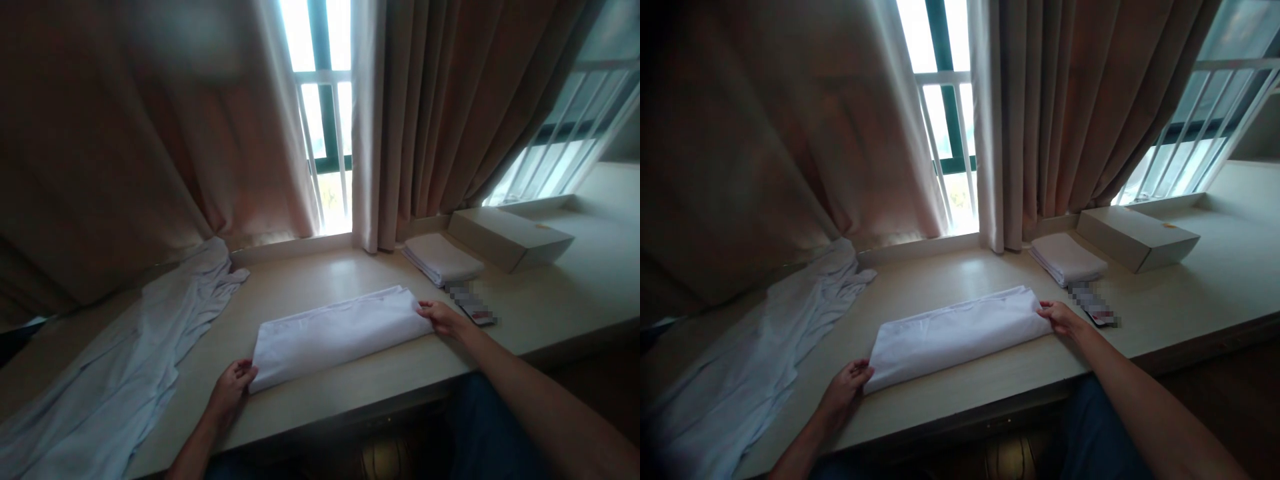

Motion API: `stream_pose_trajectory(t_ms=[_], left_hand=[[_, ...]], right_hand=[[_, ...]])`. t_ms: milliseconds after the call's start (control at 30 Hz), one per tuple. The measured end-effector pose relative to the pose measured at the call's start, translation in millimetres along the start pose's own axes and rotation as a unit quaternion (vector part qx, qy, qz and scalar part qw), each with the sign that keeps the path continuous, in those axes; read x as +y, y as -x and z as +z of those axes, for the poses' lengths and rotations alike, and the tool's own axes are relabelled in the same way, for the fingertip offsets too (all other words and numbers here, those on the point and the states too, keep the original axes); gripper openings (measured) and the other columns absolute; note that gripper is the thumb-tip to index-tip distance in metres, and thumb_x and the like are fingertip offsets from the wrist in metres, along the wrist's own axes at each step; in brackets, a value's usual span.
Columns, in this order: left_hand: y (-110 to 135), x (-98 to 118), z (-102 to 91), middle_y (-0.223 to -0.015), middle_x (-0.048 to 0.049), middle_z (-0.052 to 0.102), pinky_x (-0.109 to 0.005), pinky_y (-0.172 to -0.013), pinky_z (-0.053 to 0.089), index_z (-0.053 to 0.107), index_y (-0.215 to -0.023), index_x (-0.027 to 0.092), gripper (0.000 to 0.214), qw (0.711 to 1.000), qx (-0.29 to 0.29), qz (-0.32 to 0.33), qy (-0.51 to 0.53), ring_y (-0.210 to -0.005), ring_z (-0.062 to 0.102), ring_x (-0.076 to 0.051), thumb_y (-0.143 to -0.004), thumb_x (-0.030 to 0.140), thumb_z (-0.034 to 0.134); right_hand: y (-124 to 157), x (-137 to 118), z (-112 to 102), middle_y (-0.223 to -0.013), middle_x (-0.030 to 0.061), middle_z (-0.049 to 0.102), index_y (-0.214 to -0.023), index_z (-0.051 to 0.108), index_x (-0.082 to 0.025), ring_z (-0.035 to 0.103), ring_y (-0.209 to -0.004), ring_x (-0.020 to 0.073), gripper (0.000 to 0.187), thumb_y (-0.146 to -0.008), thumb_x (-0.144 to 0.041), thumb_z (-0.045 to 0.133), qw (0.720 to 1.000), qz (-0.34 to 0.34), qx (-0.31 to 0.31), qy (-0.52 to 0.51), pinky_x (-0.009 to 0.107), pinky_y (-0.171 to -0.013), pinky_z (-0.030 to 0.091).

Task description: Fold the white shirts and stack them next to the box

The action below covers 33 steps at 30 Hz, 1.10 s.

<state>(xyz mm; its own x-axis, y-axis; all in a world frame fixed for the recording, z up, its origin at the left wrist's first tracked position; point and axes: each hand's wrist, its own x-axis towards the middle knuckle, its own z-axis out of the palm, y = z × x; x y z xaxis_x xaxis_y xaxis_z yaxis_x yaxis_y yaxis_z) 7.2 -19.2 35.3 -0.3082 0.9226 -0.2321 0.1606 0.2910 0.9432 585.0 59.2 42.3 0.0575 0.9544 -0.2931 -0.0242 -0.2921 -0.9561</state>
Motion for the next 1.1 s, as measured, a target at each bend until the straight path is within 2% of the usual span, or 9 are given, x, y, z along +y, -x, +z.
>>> stream_pose_trajectory(t_ms=[200,267,333,433,500,600,733,900,1100], left_hand=[[-15,-4,-6.1,-0.091,-0.0089,0.069,-0.032,-0.068,0.053,0.056,-0.100,0.015,0.043,0.997,-0.020,-0.015,-0.079,-0.079,0.068,-0.022,-0.063,0.034,0.069],[-13,4,-5.6,-0.094,-0.0109,0.069,-0.035,-0.073,0.054,0.057,-0.100,0.014,0.041,0.985,0.022,0.006,-0.169,-0.085,0.067,-0.025,-0.067,0.037,0.066],[-4,19,3.7,-0.102,-0.0130,0.067,-0.041,-0.084,0.052,0.057,-0.105,0.014,0.042,0.947,0.094,0.090,-0.293,-0.096,0.065,-0.028,-0.074,0.042,0.059],[21,47,44.5,-0.123,-0.0152,0.059,-0.044,-0.102,0.041,0.055,-0.120,0.015,0.046,0.841,0.122,0.299,-0.435,-0.119,0.054,-0.028,-0.087,0.045,0.046],[37,63,87.2,-0.137,-0.0127,0.052,-0.044,-0.111,0.032,0.056,-0.126,0.020,0.046,0.785,0.043,0.398,-0.474,-0.132,0.042,-0.027,-0.089,0.046,0.045],[48,70,151.2,-0.157,-0.0031,0.028,-0.058,-0.113,0.018,0.045,-0.139,0.037,0.053,0.730,-0.053,0.417,-0.539,-0.144,0.018,-0.033,-0.088,0.053,0.045],[38,54,190.8,-0.160,-0.0036,0.017,-0.065,-0.111,0.006,0.030,-0.146,0.039,0.064,0.737,-0.085,0.327,-0.585,-0.146,0.006,-0.037,-0.088,0.062,0.038],[25,36,187.9,-0.161,-0.0035,0.010,-0.063,-0.111,-0.002,0.024,-0.149,0.036,0.069,0.754,-0.079,0.306,-0.576,-0.146,-0.001,-0.037,-0.087,0.065,0.035],[22,37,187.1,-0.161,-0.0078,0.011,-0.059,-0.112,-0.001,0.029,-0.148,0.033,0.074,0.786,-0.064,0.277,-0.550,-0.146,0.001,-0.037,-0.084,0.069,0.036]], right_hand=[[-15,-7,9,-0.098,0.0159,0.070,-0.108,0.061,-0.008,0.067,-0.089,0.0271,0.041,-0.068,-0.013,0.069,0.978,-0.059,0.081,0.182,0.040,-0.080,0.053],[-16,-13,13,-0.113,0.0210,0.064,-0.115,0.058,-0.006,0.061,-0.106,0.0312,0.044,-0.072,-0.014,0.066,0.958,-0.100,0.123,0.237,0.046,-0.093,0.046],[-10,-17,23,-0.128,0.0225,0.056,-0.123,0.055,-0.007,0.050,-0.122,0.0316,0.045,-0.080,-0.017,0.059,0.940,-0.142,0.148,0.274,0.047,-0.105,0.036],[8,-12,58,-0.142,0.0173,0.046,-0.133,0.049,-0.012,0.034,-0.137,0.0262,0.044,-0.092,-0.027,0.047,0.899,-0.227,0.129,0.352,0.043,-0.115,0.022],[22,-4,91,-0.148,0.0162,0.039,-0.140,0.044,-0.013,0.025,-0.142,0.0281,0.051,-0.096,-0.039,0.041,0.813,-0.311,0.074,0.487,0.048,-0.116,0.015],[35,7,136,-0.155,0.0072,0.029,-0.146,0.037,-0.027,0.014,-0.144,0.0313,0.060,-0.094,-0.059,0.035,0.741,-0.338,-0.016,0.580,0.056,-0.114,0.007],[31,9,156,-0.157,0.0041,0.024,-0.147,0.034,-0.035,0.012,-0.145,0.0330,0.064,-0.093,-0.068,0.023,0.741,-0.295,-0.047,0.602,0.058,-0.113,0.004],[18,4,140,-0.158,0.0038,0.021,-0.149,0.030,-0.034,0.011,-0.145,0.0319,0.065,-0.093,-0.067,0.025,0.746,-0.268,-0.051,0.608,0.054,-0.114,0.000],[2,7,116,-0.156,0.0031,0.025,-0.149,0.031,-0.033,0.011,-0.145,0.0292,0.065,-0.094,-0.066,0.024,0.749,-0.243,-0.030,0.616,0.051,-0.114,-0.004]])
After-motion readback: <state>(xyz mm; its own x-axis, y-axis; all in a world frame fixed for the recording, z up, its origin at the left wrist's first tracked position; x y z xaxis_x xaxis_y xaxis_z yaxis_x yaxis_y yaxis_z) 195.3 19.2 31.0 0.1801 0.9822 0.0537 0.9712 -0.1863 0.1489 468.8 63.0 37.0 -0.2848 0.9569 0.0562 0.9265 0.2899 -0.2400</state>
